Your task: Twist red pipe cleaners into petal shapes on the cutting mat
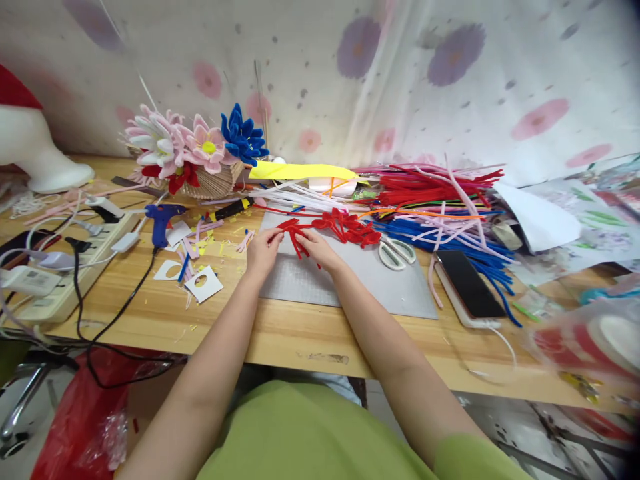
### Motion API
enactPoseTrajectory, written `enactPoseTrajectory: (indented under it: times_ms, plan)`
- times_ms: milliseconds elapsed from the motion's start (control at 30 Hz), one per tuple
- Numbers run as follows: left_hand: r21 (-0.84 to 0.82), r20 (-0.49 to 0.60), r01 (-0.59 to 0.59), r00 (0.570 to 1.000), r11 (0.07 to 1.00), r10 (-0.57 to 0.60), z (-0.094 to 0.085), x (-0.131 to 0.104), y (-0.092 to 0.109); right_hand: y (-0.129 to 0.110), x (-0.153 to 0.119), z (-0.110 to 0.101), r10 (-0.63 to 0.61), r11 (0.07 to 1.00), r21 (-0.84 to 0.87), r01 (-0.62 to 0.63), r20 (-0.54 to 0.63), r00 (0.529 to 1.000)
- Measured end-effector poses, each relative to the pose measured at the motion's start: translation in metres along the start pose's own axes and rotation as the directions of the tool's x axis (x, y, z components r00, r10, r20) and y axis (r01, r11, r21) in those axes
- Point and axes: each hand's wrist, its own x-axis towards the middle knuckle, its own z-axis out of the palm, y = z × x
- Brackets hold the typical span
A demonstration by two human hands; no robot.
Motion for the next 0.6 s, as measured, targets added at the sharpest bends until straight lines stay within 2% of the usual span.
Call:
enactPoseTrajectory:
  times_ms: [33, 100, 167, 233, 300, 367, 500, 600]
  plan:
    - [-0.138, 0.022, 0.125, 0.992, 0.982, -0.123, 0.005, -0.001, -0.001, 0.002, 0.002, 0.001, -0.013, 0.999, -0.03, 0.012, -0.036, 0.999]
    - [-0.392, 0.067, 0.347, 0.934, 0.852, -0.35, 0.014, -0.004, -0.001, 0.006, 0.005, 0.005, -0.034, 0.995, -0.092, 0.026, -0.087, 0.996]
    - [-0.546, 0.109, 0.47, 0.86, 0.694, -0.498, 0.019, -0.005, 0.002, 0.011, 0.006, 0.01, -0.039, 0.989, -0.149, 0.023, -0.105, 0.994]
    - [-0.606, 0.147, 0.519, 0.818, 0.603, -0.557, 0.021, -0.006, 0.007, 0.014, 0.006, 0.014, -0.04, 0.982, -0.187, 0.017, -0.121, 0.992]
    - [-0.62, 0.141, 0.524, 0.807, 0.585, -0.573, 0.022, -0.006, 0.012, 0.013, 0.006, 0.016, -0.049, 0.979, -0.204, 0.02, -0.142, 0.989]
    - [-0.626, 0.084, 0.491, 0.815, 0.606, -0.574, 0.024, -0.005, 0.016, 0.01, 0.007, 0.018, -0.051, 0.975, -0.22, 0.012, -0.173, 0.984]
    - [-0.623, -0.036, 0.364, 0.871, 0.693, -0.49, 0.025, -0.004, 0.02, -0.001, 0.009, 0.02, -0.001, 0.963, -0.262, -0.056, -0.212, 0.977]
    - [-0.608, -0.085, 0.287, 0.903, 0.74, -0.42, 0.023, -0.003, 0.018, -0.007, 0.009, 0.02, 0.042, 0.985, -0.158, -0.066, -0.147, 0.988]
